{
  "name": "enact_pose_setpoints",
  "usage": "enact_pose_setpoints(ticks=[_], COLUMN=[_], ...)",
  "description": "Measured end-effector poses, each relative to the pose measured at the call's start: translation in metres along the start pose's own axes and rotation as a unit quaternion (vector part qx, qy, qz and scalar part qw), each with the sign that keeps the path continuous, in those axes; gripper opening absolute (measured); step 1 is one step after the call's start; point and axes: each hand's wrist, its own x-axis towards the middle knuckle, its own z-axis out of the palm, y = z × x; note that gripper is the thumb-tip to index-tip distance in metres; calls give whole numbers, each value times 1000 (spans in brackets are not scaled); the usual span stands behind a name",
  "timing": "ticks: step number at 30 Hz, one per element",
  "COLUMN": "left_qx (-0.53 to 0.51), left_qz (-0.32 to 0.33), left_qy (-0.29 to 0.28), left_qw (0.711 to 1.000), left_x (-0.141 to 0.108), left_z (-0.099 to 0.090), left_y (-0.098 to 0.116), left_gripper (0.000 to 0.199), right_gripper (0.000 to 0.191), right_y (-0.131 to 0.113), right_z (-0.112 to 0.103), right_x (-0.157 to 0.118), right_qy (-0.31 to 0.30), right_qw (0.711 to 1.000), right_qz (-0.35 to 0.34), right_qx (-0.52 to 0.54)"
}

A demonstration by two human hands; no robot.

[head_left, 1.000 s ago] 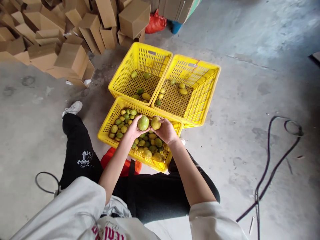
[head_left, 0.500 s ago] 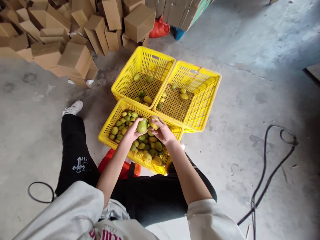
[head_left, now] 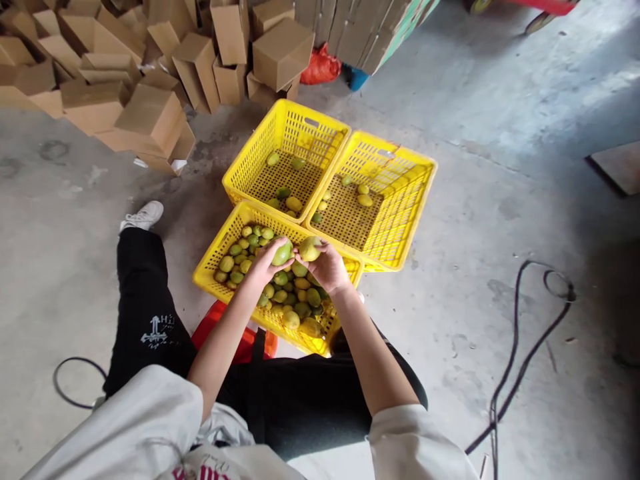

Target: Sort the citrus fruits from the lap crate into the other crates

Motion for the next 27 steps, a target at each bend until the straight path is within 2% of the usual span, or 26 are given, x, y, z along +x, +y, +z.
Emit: enact_pose_setpoints(ticks=[4,6,9,12,16,18,21,24,27], left_qx=[23,44,74,85,84,80,60,39,26], left_qz=[-19,-40,-44,-26,-26,-26,1,47,54], left_qy=[21,9,-3,-5,-21,-30,-39,-38,-27], left_qw=[999,998,996,996,996,996,997,997,998], left_x=[-1,-3,-8,-13,-14,-14,-15,-20,-24], left_z=[-3,-3,-2,-2,-5,-6,-5,-3,-1], left_y=[9,14,20,25,32,33,32,29,29], left_gripper=[15,27,42,44,45,43,29,16,9], right_gripper=[45,47,45,41,37,39,40,39,40], right_y=[4,5,6,6,4,3,3,3,3], right_z=[5,7,9,9,8,9,11,10,8], right_x=[-8,-11,-15,-15,-14,-14,-15,-15,-15], right_qy=[9,-6,-33,-39,-58,-77,-92,-80,-71], right_qw=[1000,1000,999,999,998,997,996,997,997], right_qz=[10,13,3,-9,10,15,7,1,2], right_qx=[-10,-11,-12,-12,10,25,19,-4,-15])
